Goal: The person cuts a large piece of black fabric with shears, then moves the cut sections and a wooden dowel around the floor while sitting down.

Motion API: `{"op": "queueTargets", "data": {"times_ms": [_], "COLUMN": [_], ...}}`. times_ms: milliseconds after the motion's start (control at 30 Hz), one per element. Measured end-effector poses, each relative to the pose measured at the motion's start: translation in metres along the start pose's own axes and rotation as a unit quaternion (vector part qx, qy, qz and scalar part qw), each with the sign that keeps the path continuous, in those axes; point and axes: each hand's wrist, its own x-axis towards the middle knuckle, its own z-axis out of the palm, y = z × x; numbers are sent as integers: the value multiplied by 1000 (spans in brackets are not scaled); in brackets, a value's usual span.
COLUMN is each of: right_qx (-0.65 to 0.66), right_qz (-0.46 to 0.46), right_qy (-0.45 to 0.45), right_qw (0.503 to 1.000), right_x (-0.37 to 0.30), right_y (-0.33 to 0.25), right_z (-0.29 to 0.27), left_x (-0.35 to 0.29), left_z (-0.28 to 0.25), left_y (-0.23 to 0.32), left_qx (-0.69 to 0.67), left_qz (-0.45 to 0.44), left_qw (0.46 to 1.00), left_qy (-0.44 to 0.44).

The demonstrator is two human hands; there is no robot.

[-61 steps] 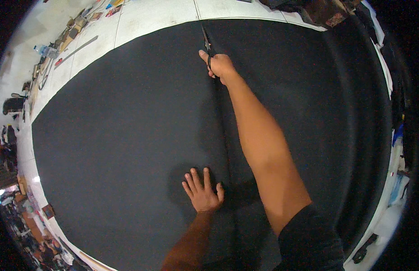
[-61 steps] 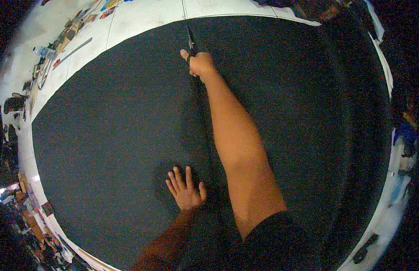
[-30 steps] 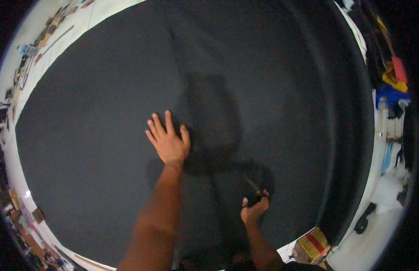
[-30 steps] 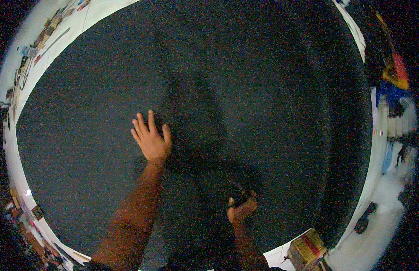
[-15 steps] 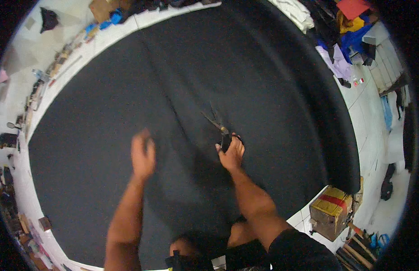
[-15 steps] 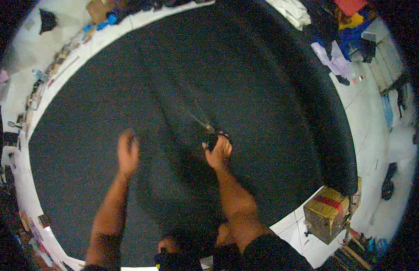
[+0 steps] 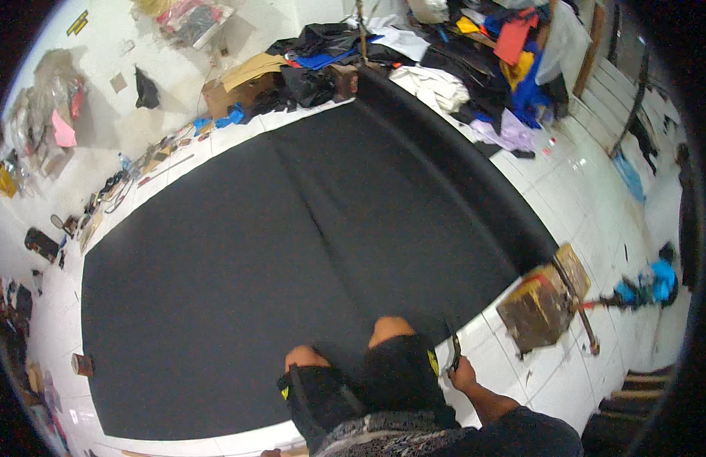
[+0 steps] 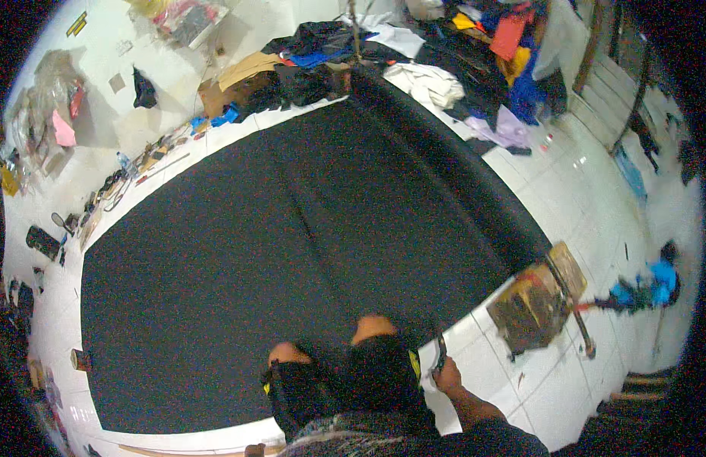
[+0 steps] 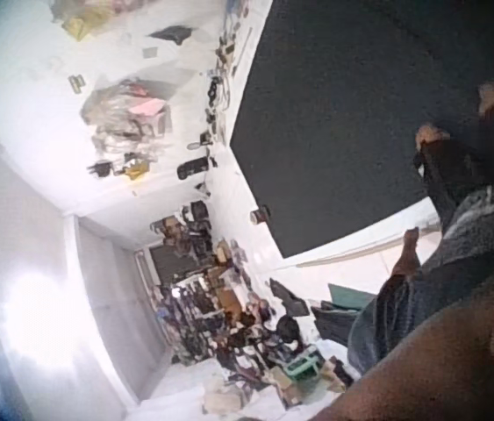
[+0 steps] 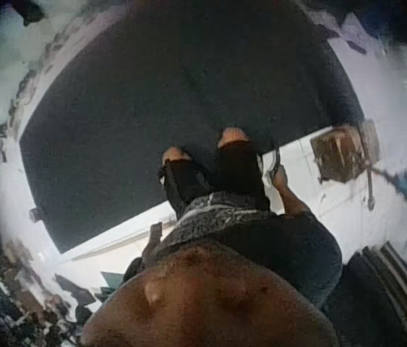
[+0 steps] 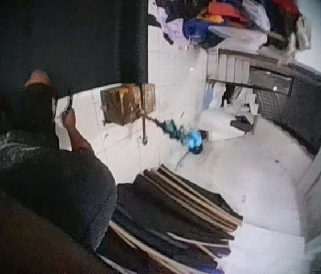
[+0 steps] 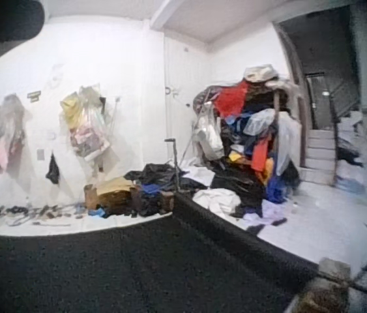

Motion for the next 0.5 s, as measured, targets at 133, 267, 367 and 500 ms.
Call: {"op": "queueTargets", "data": {"times_ms": [133,267,367,500], "right_qx": [2,19,24,-100], "right_qz": [113,199,277,118], "right_qy": [-83,-68,46,-127], "right_qw": [990,977,960,980], "right_x": [-98,-142,-130,-133], "right_y": [76,80,143,126], "right_z": [32,57,104,112], "left_x": [-9,-23,-33,-44], "left_z": [61,81,54,-31], "left_y": [-27,-5,79,97], "left_qx": [-71,-181,-155,-207], "left_qz": [69,165,218,252], "left_qw": [993,954,932,894], "left_qy": [58,171,245,308]}}
